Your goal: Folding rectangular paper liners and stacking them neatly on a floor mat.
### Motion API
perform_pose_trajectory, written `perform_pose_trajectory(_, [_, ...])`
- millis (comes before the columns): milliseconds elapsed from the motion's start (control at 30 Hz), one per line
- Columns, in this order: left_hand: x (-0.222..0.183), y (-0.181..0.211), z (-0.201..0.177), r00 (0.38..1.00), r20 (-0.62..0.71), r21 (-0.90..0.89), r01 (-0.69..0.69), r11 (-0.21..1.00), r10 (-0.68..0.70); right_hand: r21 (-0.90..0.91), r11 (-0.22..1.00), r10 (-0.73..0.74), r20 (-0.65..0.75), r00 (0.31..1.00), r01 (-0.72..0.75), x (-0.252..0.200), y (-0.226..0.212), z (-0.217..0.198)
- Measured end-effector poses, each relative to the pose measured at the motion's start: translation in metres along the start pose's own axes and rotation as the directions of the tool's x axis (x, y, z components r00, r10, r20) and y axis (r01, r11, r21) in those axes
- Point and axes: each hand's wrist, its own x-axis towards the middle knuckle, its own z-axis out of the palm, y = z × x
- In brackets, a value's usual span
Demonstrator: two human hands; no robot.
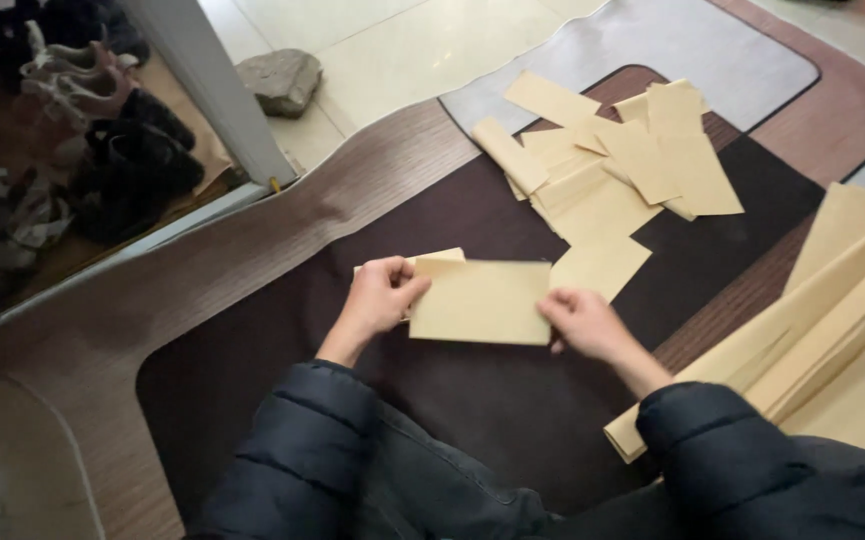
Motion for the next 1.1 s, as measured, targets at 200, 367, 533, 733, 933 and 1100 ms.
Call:
perform_pose_trajectory(200, [-0.044,-0.004,-0.052,0.925,0.122,0.691,0.181,0.700,-0.360,-0.229,0.971,0.090,0.112,0.990,-0.062,-0.020,-0.012,0.061])
perform_pose_trajectory(367, [-0.024,-0.015,-0.056,0.939,0.029,0.699,0.226,0.679,-0.343,-0.278,0.960,0.029,0.071,0.997,-0.008,0.017,-0.012,0.071])
perform_pose_trajectory(533, [-0.011,0.002,-0.068,0.937,-0.048,0.595,0.305,0.744,-0.345,-0.426,0.905,0.002,-0.025,1.000,-0.012,0.052,-0.026,0.088])
perform_pose_trajectory(733, [0.013,-0.020,-0.074,0.923,-0.139,0.523,0.376,0.765,-0.358,-0.594,0.802,-0.013,-0.119,0.993,-0.061,0.103,-0.028,0.100])
perform_pose_trajectory(933, [0.029,-0.035,-0.068,0.908,-0.134,0.512,0.406,0.757,-0.397,-0.641,0.761,0.029,-0.121,0.992,-0.101,0.108,-0.035,0.109])
perform_pose_trajectory(1100, [0.028,-0.025,-0.066,0.908,-0.126,0.536,0.402,0.742,-0.400,-0.618,0.777,0.034,-0.153,0.988,-0.122,0.110,-0.023,0.114])
